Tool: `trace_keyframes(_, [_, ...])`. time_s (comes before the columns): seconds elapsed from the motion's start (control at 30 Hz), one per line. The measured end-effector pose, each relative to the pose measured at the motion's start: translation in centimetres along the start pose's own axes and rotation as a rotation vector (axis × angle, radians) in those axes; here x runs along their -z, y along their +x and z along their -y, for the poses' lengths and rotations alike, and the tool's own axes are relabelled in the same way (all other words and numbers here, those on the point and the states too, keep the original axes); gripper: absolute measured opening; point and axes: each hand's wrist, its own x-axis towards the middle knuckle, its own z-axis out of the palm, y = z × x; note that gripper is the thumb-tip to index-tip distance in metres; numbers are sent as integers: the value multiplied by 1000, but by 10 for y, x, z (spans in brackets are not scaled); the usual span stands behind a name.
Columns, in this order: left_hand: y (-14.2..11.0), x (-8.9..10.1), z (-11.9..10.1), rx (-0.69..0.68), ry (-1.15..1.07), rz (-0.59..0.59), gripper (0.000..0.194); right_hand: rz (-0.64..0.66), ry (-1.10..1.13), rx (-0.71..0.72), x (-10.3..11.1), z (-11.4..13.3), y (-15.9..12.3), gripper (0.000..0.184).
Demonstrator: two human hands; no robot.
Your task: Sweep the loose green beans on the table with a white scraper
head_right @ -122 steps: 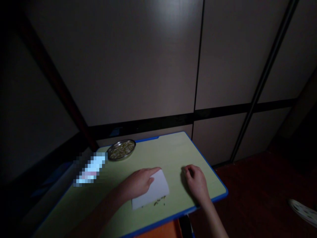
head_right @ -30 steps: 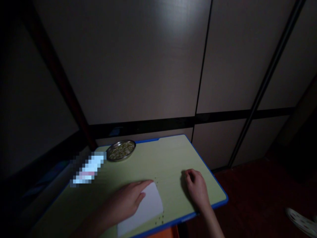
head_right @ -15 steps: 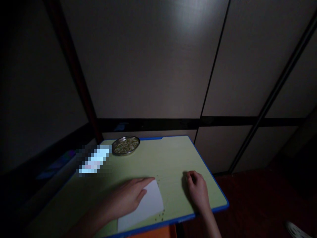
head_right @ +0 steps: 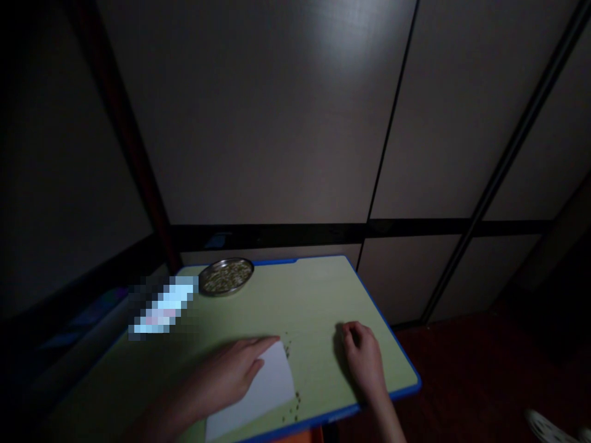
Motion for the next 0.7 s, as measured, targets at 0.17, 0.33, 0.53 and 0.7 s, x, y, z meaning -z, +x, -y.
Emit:
trace_keyframes(0.17, [-1, 2, -7, -14, -1, -2, 51, -15, 5, -3, 0, 3, -1, 43])
trace_keyframes(0.33, [1, 0, -7, -15, 13, 1, 51, -13, -1, 2, 0, 3, -1, 43])
trace_keyframes(0.53, [2, -2, 1, -26, 41, 0, 52, -17, -15, 14, 0, 2, 0, 40])
trace_keyframes(0.7, [1, 0, 4, 3, 45, -25, 52, -18, -23, 4, -1, 1, -2, 37])
